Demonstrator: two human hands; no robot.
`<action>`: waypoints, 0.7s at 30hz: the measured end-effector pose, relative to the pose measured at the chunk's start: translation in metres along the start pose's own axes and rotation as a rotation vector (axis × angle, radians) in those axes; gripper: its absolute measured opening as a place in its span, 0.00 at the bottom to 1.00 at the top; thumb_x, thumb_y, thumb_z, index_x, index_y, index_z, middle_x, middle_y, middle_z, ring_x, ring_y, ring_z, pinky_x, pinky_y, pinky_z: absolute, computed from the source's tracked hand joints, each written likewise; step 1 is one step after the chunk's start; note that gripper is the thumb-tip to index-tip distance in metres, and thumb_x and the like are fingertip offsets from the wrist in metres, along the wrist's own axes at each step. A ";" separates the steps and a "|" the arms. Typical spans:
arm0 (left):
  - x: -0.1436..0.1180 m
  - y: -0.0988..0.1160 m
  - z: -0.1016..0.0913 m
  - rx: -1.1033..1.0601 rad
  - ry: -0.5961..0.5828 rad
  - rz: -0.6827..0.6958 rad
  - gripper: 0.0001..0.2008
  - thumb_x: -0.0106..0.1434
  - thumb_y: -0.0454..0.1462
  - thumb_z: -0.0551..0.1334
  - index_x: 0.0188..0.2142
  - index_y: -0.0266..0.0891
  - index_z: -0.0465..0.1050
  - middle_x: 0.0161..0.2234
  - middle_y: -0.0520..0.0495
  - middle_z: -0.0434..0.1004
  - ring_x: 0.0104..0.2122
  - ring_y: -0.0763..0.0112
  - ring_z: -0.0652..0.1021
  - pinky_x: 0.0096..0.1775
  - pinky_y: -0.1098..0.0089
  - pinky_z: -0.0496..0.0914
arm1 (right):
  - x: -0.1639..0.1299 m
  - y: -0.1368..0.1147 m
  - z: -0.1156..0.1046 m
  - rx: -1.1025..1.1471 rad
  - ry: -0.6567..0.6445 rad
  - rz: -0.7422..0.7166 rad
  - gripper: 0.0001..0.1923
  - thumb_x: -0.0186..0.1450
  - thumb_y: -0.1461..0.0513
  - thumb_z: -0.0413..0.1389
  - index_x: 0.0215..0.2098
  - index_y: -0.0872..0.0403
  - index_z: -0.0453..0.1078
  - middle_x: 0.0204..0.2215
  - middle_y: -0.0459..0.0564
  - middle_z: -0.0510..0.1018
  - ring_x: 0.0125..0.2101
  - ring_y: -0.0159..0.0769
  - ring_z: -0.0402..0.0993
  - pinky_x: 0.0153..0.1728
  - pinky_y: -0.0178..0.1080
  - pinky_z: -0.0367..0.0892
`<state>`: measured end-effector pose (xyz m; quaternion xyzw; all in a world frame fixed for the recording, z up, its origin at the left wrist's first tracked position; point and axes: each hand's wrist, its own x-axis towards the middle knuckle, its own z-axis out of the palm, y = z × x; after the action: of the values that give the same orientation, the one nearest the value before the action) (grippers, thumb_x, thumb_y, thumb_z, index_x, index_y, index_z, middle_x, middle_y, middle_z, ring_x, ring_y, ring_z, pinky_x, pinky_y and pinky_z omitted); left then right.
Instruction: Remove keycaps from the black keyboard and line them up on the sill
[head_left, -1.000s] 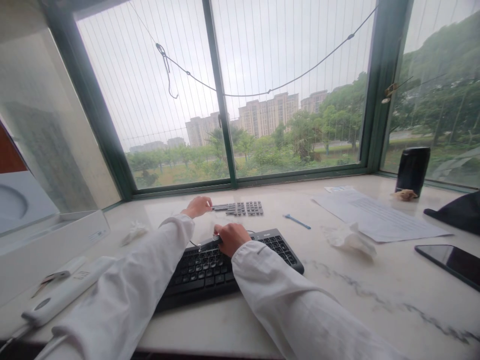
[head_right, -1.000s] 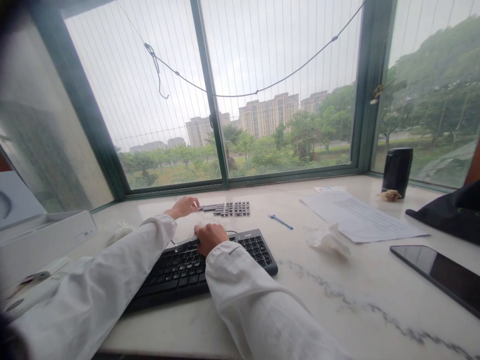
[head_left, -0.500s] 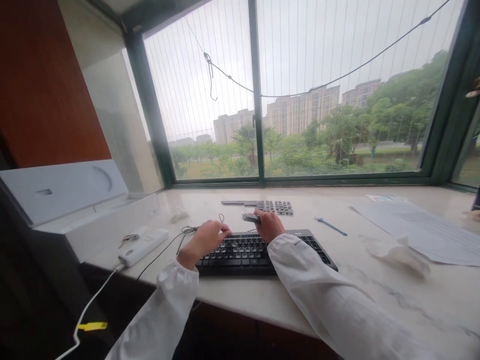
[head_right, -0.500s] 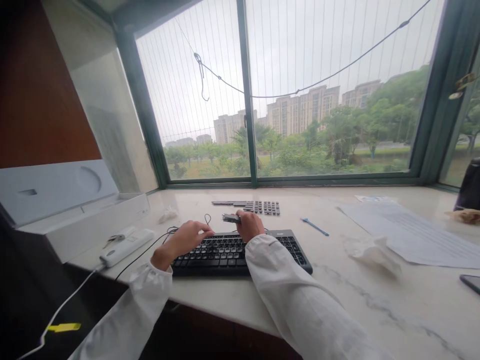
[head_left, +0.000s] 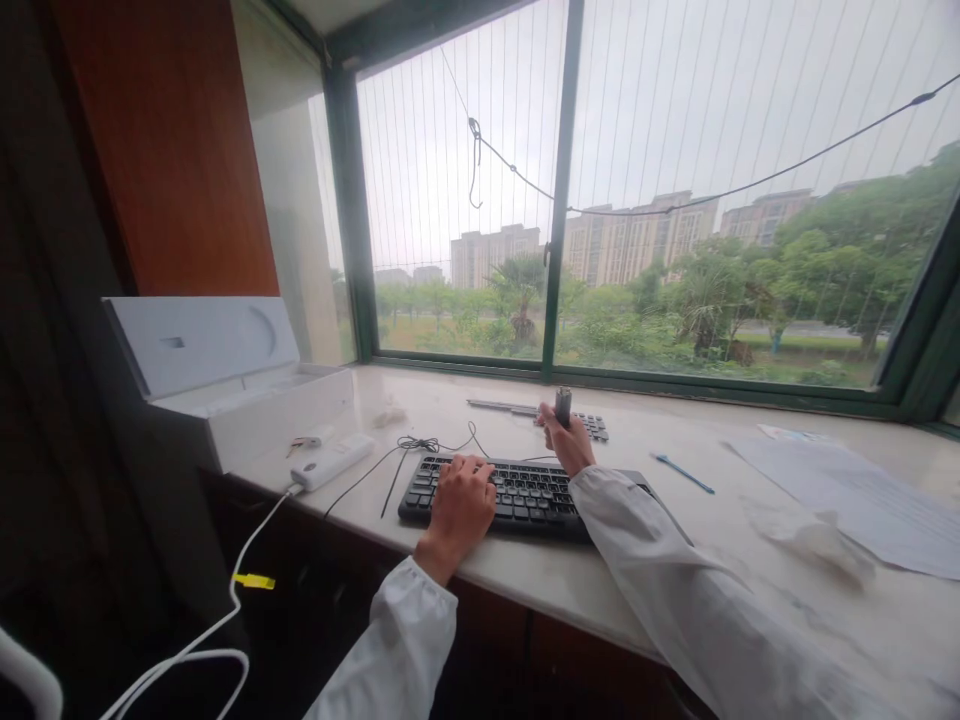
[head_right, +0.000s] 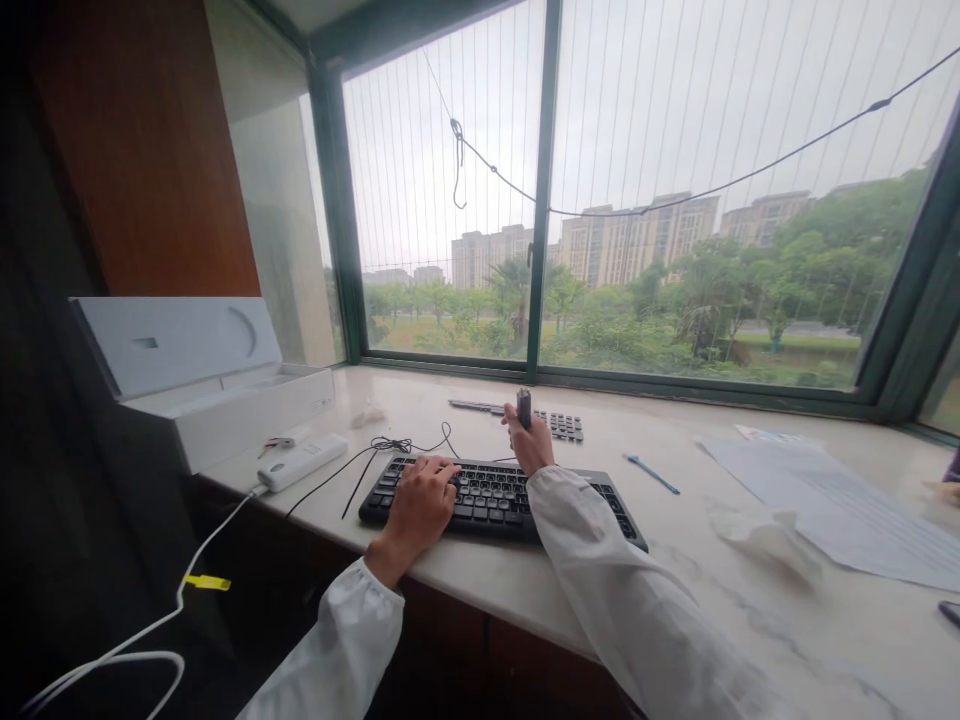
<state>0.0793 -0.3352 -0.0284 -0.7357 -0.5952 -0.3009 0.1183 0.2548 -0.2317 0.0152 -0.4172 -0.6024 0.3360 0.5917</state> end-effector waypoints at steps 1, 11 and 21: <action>0.000 0.001 -0.001 0.003 -0.006 0.008 0.15 0.64 0.33 0.54 0.46 0.43 0.75 0.46 0.42 0.74 0.48 0.59 0.69 0.50 0.57 0.62 | -0.001 0.000 0.004 0.083 -0.007 0.016 0.24 0.58 0.41 0.54 0.25 0.53 0.63 0.13 0.41 0.60 0.14 0.29 0.56 0.16 0.34 0.54; -0.002 -0.002 -0.003 -0.049 -0.076 0.053 0.15 0.65 0.32 0.52 0.45 0.41 0.75 0.44 0.41 0.74 0.48 0.61 0.70 0.51 0.61 0.63 | -0.017 -0.008 0.053 0.290 -0.031 0.165 0.21 0.63 0.47 0.49 0.22 0.46 0.45 0.14 0.37 0.47 0.13 0.29 0.45 0.14 0.37 0.49; 0.000 -0.007 -0.002 -0.090 -0.092 0.057 0.16 0.66 0.31 0.50 0.44 0.41 0.74 0.44 0.43 0.75 0.47 0.63 0.70 0.51 0.63 0.63 | -0.021 0.007 0.080 0.283 0.064 0.303 0.18 0.63 0.52 0.47 0.23 0.47 0.43 0.14 0.36 0.46 0.12 0.27 0.44 0.14 0.35 0.48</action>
<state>0.0719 -0.3340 -0.0281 -0.7701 -0.5645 -0.2896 0.0664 0.1748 -0.2404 -0.0061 -0.4263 -0.4605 0.4890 0.6059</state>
